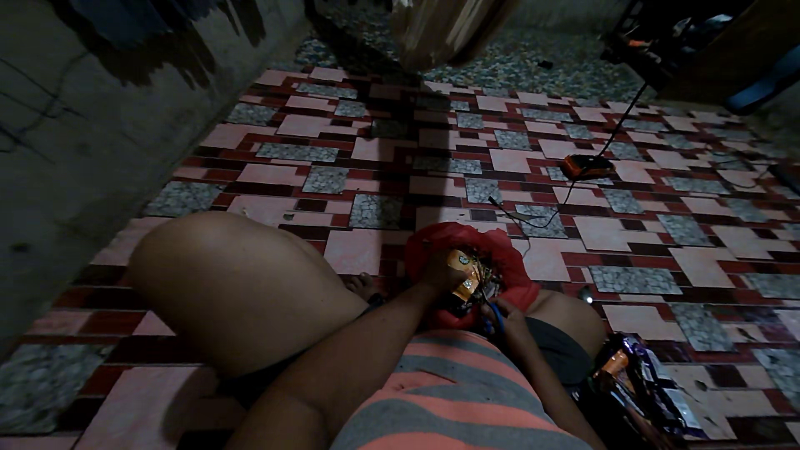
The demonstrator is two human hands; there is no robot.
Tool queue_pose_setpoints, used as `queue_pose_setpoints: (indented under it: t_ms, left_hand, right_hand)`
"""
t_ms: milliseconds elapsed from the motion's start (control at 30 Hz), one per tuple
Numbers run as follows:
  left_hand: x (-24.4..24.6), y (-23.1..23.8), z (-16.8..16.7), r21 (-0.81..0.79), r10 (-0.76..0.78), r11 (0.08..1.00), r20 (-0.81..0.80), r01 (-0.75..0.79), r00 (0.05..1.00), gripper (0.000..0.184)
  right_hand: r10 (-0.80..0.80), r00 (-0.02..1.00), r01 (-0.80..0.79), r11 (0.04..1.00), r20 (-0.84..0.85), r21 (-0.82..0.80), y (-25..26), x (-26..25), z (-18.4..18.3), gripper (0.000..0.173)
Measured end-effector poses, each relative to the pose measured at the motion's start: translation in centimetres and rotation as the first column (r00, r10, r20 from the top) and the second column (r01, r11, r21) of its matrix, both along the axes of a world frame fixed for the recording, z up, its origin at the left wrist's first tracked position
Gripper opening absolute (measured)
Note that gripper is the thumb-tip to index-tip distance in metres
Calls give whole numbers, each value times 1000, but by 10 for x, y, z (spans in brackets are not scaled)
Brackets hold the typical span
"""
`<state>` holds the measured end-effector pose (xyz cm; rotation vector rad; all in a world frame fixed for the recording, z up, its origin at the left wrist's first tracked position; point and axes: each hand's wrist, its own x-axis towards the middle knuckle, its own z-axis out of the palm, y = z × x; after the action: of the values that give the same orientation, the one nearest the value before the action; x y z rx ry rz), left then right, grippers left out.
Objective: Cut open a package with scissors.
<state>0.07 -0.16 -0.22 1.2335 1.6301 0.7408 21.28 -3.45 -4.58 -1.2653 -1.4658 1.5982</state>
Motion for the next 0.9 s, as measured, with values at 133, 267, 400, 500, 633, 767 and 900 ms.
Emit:
queue_pose_setpoints:
  t_ms: [133, 267, 400, 500, 633, 767, 900]
  left_hand:
    - [0, 0, 2, -2, -9, 1000, -10, 9, 1000, 52]
    - [0, 0, 0, -1, -11, 1000, 3, 11, 1000, 51]
    - [1, -1, -1, 0, 5, 1000, 37, -5, 999, 50]
    - [0, 0, 1, -14, -14, 1000, -17, 14, 1000, 51]
    - [1, -2, 4, -10, -50, 999, -40, 50, 998, 51]
    - [2, -2, 2, -13, -66, 998, -7, 66, 998, 53]
    - [1, -3, 3, 4, -83, 997, -10, 83, 997, 51]
  right_hand:
    - [-33, 999, 35, 996, -25, 78, 1, 0, -7, 15]
    - [-48, 999, 48, 991, -3, 123, -1, 0, -7, 11]
    - [-33, 999, 33, 993, -2, 115, -2, 0, -5, 10]
    - [-12, 1000, 11, 997, 12, 76, -2, 0, -2, 14]
    - [-26, 999, 26, 999, 26, 32, -1, -1, 0, 20]
    - [-40, 999, 39, 999, 29, 9, 0, -2, 2, 20]
    - [-53, 999, 53, 998, 4, 17, 0, -1, -1, 22]
